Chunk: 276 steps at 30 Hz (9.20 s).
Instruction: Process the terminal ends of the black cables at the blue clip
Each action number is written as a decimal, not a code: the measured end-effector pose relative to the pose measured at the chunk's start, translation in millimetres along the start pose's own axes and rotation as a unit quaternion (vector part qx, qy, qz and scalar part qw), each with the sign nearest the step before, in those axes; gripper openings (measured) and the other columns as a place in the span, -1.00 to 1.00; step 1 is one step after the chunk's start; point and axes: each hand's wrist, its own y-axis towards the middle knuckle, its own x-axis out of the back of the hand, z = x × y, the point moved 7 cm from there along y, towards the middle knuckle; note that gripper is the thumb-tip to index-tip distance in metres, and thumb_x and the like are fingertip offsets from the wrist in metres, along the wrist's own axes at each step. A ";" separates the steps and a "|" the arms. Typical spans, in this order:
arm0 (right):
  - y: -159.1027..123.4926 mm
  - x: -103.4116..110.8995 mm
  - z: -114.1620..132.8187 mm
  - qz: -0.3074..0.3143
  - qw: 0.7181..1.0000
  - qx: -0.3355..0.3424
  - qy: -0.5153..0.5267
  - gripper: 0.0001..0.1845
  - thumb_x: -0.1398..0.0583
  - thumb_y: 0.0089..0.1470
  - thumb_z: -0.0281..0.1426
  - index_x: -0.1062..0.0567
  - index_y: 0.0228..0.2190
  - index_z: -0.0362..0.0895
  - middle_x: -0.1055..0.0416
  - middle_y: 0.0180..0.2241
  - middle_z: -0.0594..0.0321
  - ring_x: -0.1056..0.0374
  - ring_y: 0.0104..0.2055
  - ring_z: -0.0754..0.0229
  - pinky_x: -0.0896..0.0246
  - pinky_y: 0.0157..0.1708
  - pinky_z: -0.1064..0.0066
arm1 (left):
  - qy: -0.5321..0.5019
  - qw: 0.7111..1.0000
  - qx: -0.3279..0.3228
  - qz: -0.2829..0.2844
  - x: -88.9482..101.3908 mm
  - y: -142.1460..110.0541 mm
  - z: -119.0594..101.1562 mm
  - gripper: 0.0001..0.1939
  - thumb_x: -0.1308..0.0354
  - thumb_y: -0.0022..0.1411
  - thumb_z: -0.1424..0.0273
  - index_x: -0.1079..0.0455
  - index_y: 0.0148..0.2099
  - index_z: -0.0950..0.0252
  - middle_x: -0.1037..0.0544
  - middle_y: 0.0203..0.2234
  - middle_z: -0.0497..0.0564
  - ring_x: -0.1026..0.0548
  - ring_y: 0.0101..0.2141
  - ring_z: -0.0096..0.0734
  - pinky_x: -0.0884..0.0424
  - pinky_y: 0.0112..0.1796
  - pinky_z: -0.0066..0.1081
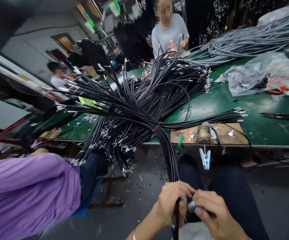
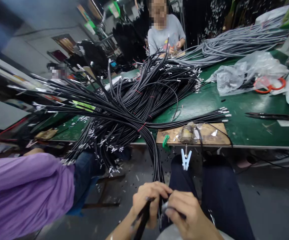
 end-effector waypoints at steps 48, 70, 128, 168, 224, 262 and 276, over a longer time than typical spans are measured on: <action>226.6 -89.3 -53.3 0.278 0.891 0.031 -0.357 -0.47 -0.27 -0.04 -0.14 -0.37 -0.14 -0.27 -0.49 -0.16 -0.10 -0.46 -0.16 -0.12 -0.35 -0.27 0.20 | 0.197 0.826 -0.020 0.528 -89.3 -22.1 16.2 -0.78 -0.20 0.12 0.28 -0.31 -0.24 0.28 -0.52 -0.44 0.00 -0.51 -0.43 -0.29 -0.33 -0.42 -0.33; 262.3 8.2 -116.0 0.218 0.867 -0.023 -0.448 -0.49 0.07 0.29 -0.11 -0.36 -0.01 -0.24 -0.51 -0.15 -0.17 -0.43 -0.07 -0.14 -0.20 -0.11 0.06 | 0.175 0.917 -0.118 0.338 -11.8 27.0 -8.9 -0.87 -0.02 0.26 0.46 -0.35 -0.16 0.33 -0.53 -0.32 0.02 -0.45 -0.29 -0.38 -0.27 -0.05 -0.25; -33.7 8.3 -103.4 -0.314 0.837 -0.341 0.290 -0.73 -0.25 0.03 -0.23 -0.39 -0.56 -0.12 -0.25 -0.56 0.31 -0.20 -0.53 0.27 -0.15 -0.54 0.44 | 0.001 0.976 0.217 0.020 -52.8 25.2 36.1 -0.96 -0.12 0.22 0.51 -0.34 -0.32 0.32 -0.40 -0.50 -0.05 -0.38 -0.48 -0.51 -0.30 -0.44 -0.52; -41.4 54.9 -82.3 -0.242 0.913 -0.293 0.149 -0.72 -0.33 -0.02 -0.41 -0.54 -0.20 -0.13 -0.59 -0.41 0.20 -0.54 -0.36 0.14 -0.50 -0.27 0.37 | -0.007 0.982 0.188 0.021 -50.7 30.7 19.3 -0.96 -0.20 0.19 0.50 -0.43 -0.27 0.31 -0.52 -0.45 0.01 -0.49 -0.44 -0.44 -0.39 -0.40 -0.48; 42.1 12.3 -118.6 -0.116 0.759 -0.297 0.567 -0.57 -0.34 -0.11 -0.07 -0.56 -0.50 -0.23 -0.42 -0.56 0.23 -0.28 -0.53 0.33 -0.23 -0.49 0.50 | -0.108 0.969 0.213 -0.063 -29.5 43.1 27.6 -0.94 -0.21 0.16 0.51 -0.42 -0.37 0.30 -0.46 -0.53 -0.05 -0.41 -0.48 -0.47 -0.31 -0.42 -0.49; -13.5 48.9 -53.1 -0.150 0.982 -0.079 0.078 -0.85 -0.18 0.09 -0.55 -0.53 -0.30 -0.14 -0.43 -0.42 0.16 -0.28 -0.38 0.17 -0.24 -0.37 0.30 | -0.133 0.972 0.194 0.017 -30.7 31.7 26.8 -0.93 -0.23 0.13 0.45 -0.51 -0.30 0.32 -0.55 -0.48 0.05 -0.48 -0.48 -0.42 -0.39 -0.44 -0.47; -16.9 52.0 -51.9 -0.211 0.970 -0.104 0.059 -0.89 -0.22 0.02 -0.54 -0.56 -0.41 -0.14 -0.44 -0.50 0.18 -0.28 -0.47 0.19 -0.24 -0.45 0.31 | -0.085 0.974 0.208 -0.013 -30.6 32.5 19.4 -0.97 -0.25 0.10 0.53 -0.48 -0.37 0.32 -0.49 -0.56 -0.03 -0.40 -0.55 -0.51 -0.30 -0.50 -0.52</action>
